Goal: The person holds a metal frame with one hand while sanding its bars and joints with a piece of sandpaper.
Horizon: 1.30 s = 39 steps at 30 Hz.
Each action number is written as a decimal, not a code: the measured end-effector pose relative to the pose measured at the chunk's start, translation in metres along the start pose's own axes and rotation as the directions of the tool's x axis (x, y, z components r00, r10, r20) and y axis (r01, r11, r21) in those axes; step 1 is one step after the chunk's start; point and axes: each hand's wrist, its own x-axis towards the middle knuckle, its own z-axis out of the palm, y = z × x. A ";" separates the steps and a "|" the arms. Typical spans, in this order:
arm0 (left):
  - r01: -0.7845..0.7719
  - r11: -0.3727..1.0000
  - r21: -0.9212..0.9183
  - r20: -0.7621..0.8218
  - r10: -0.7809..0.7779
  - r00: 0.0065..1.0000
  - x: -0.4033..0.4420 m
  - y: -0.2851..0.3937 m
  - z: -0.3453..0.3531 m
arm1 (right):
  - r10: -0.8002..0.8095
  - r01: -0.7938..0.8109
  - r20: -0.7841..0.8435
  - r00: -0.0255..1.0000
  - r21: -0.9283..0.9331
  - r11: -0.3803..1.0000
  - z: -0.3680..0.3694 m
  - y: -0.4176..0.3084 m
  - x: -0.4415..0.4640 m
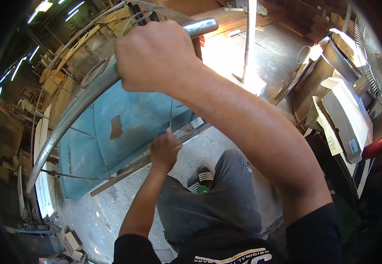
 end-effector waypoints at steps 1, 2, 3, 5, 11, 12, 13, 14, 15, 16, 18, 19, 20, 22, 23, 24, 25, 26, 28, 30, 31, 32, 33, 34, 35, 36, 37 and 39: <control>-0.013 1.000 -0.003 0.000 0.013 1.000 0.001 -0.003 0.002 | 0.023 -0.022 0.045 0.999 -0.020 1.000 -0.001 -0.003 0.001; 0.000 0.998 0.058 -0.039 0.003 0.999 -0.006 -0.003 0.004 | 0.025 -0.024 0.056 0.998 -0.020 1.000 0.002 -0.006 0.000; 0.027 0.993 0.115 -0.087 -0.017 0.996 -0.010 -0.001 0.004 | 0.031 -0.031 -0.004 1.000 -0.031 0.999 0.004 -0.007 0.000; 0.029 0.995 -0.095 -0.032 -0.033 0.999 0.030 0.037 -0.006 | 0.001 -0.005 -0.069 0.998 -0.057 0.998 0.008 -0.006 0.008; -0.025 0.998 -0.056 -0.022 0.024 0.999 0.055 0.062 0.014 | 0.024 -0.031 -0.054 0.998 -0.137 0.990 0.010 0.004 0.003; -0.039 0.997 -0.066 -0.042 0.036 0.998 0.038 0.039 0.009 | 0.031 -0.040 -0.065 0.997 -0.131 0.991 0.011 0.004 0.005; -0.053 0.995 -0.079 -0.054 0.049 0.997 0.017 0.018 0.005 | 0.019 -0.031 -0.096 0.995 -0.125 0.992 0.014 0.003 0.005; -0.061 0.995 -0.075 -0.044 0.057 0.997 -0.003 -0.002 0.002 | 0.008 -0.023 -0.123 0.992 -0.123 0.992 0.017 0.002 0.005; -0.039 0.999 0.011 -0.038 0.039 0.998 -0.021 -0.021 -0.001 | 0.013 -0.028 -0.122 0.992 -0.122 0.992 0.016 -0.001 0.005; -0.018 0.995 0.096 -0.043 0.022 0.999 -0.025 -0.029 -0.005 | 0.035 -0.047 -0.098 0.995 -0.121 0.992 0.013 -0.004 0.007; -0.036 0.998 0.053 -0.098 0.041 0.994 -0.012 -0.015 0.001 | 0.034 -0.042 -0.063 0.997 -0.123 0.992 0.011 -0.009 0.011; -0.047 0.999 0.023 -0.150 0.050 0.987 -0.003 -0.005 0.003 | 0.044 -0.053 -0.070 0.997 -0.131 0.990 0.009 -0.008 0.011; -0.100 0.994 -0.052 -0.203 0.087 0.975 0.013 0.010 0.004 | 0.053 -0.063 -0.080 0.995 -0.133 0.989 0.009 -0.007 0.011; -0.102 0.990 -0.094 -0.180 0.084 0.980 0.044 0.054 0.008 | 0.023 -0.030 -0.052 0.998 -0.146 0.989 0.009 -0.005 0.006; -0.060 0.997 -0.055 -0.115 0.053 0.992 0.056 0.066 0.009 | 0.020 -0.028 -0.048 0.999 -0.181 0.983 0.007 -0.003 0.006; -0.057 0.997 -0.046 -0.124 0.051 0.991 0.058 0.063 0.006 | 0.013 -0.024 -0.059 0.998 -0.180 0.983 0.006 0.001 0.007; -0.070 0.993 -0.097 -0.106 0.060 0.993 0.055 0.062 0.005 | -0.015 0.005 -0.053 0.998 -0.198 0.980 0.007 0.005 0.006; -0.084 0.986 -0.145 -0.086 0.072 0.994 0.050 0.061 0.003 | -0.040 0.029 -0.048 0.998 -0.214 0.976 0.008 0.008 0.005; -0.059 0.993 -0.099 -0.145 0.044 0.988 0.024 0.033 0.013 | -0.083 0.072 -0.056 0.995 -0.178 0.981 0.008 0.014 0.007; 0.024 0.999 -0.042 -0.137 -0.030 0.990 -0.014 -0.004 0.006 | -0.115 0.106 -0.055 0.992 -0.145 0.984 0.012 0.025 0.003; 0.077 0.997 -0.013 -0.080 -0.077 0.994 -0.030 -0.023 -0.004 | -0.239 0.222 -0.222 0.945 -0.099 0.970 0.014 0.036 0.001; 0.107 0.994 -0.004 -0.044 -0.107 0.993 -0.047 -0.044 -0.008 | -0.349 0.347 -0.385 0.854 -0.075 0.935 0.013 0.045 0.002; 0.140 0.990 0.005 -0.011 -0.140 0.990 -0.061 -0.061 -0.011 | -0.352 0.349 -0.385 0.853 -0.081 0.934 0.006 0.056 0.004; 0.142 0.990 0.002 -0.017 -0.142 0.990 -0.071 -0.073 -0.014 | -0.391 0.367 -0.370 0.843 -0.136 0.920 -0.003 0.068 0.006; 0.155 0.988 0.018 -0.040 -0.154 0.987 -0.081 -0.082 -0.019 | -0.426 0.383 -0.353 0.833 -0.186 0.905 -0.008 0.080 0.009; 0.165 0.986 0.037 -0.055 -0.163 0.985 -0.087 -0.084 -0.024 | -0.370 0.194 -0.419 0.829 -0.405 0.893 -0.014 0.079 0.012; 0.159 0.986 0.041 -0.048 -0.157 0.986 -0.086 -0.083 -0.026 | -0.361 0.187 -0.420 0.832 -0.401 0.897 -0.014 0.076 0.011; 0.350 0.921 -0.168 -0.090 -0.368 0.925 -0.077 -0.075 -0.028 | -0.344 0.134 -0.443 0.828 -0.439 0.888 -0.014 0.076 0.012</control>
